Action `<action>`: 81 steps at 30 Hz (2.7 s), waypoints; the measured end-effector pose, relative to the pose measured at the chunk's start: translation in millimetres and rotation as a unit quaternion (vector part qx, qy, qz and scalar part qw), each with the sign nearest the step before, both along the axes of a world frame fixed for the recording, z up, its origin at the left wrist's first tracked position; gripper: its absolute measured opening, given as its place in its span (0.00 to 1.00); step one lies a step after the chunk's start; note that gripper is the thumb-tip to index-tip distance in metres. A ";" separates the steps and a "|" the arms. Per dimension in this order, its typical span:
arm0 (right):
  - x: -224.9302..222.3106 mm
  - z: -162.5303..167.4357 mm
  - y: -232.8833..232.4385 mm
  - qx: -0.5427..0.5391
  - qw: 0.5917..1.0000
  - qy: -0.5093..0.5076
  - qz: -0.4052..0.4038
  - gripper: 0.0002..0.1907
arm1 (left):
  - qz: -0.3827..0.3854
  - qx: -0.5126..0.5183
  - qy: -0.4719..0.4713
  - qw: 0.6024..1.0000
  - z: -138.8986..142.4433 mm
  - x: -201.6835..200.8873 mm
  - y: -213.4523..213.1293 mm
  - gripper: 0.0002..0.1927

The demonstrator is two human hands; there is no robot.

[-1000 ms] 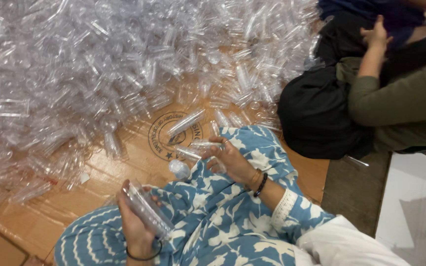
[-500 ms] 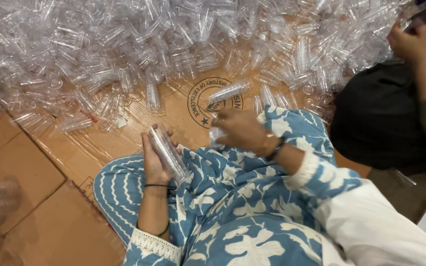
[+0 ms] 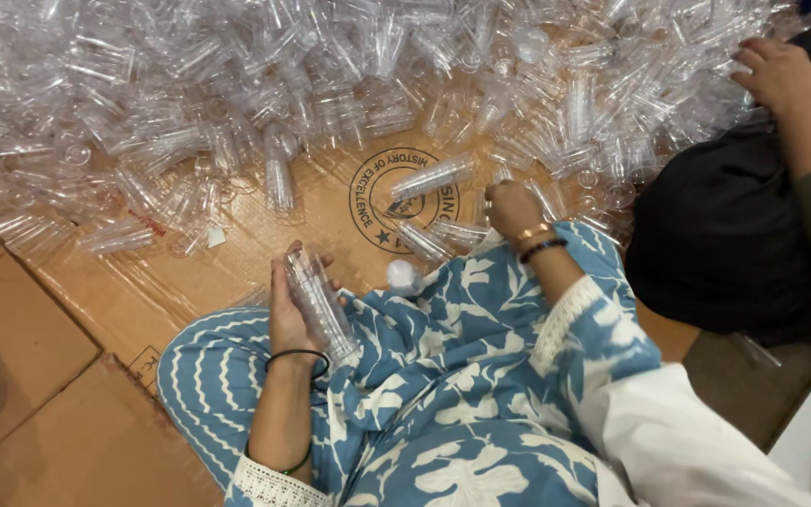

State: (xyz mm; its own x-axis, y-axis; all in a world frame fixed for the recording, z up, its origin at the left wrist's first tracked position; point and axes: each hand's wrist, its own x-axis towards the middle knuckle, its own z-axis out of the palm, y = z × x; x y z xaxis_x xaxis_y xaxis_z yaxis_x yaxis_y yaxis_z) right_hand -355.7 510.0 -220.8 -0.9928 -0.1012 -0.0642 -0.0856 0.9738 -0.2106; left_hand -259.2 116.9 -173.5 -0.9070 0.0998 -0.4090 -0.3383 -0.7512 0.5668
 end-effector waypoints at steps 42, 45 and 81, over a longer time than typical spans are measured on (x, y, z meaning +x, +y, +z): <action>191.3 149.8 -66.6 -0.640 0.763 -0.088 0.036 0.26 | -0.095 -0.478 0.284 0.826 103.7 119.6 33.1 0.32; 194.9 153.2 -64.4 -0.646 0.760 -0.075 -0.004 0.23 | -0.081 -0.509 0.331 0.790 121.4 117.4 37.3 0.31; 211.0 150.3 -116.9 -0.525 0.835 0.159 0.031 0.23 | -0.055 -0.448 0.239 0.860 114.9 134.6 54.3 0.30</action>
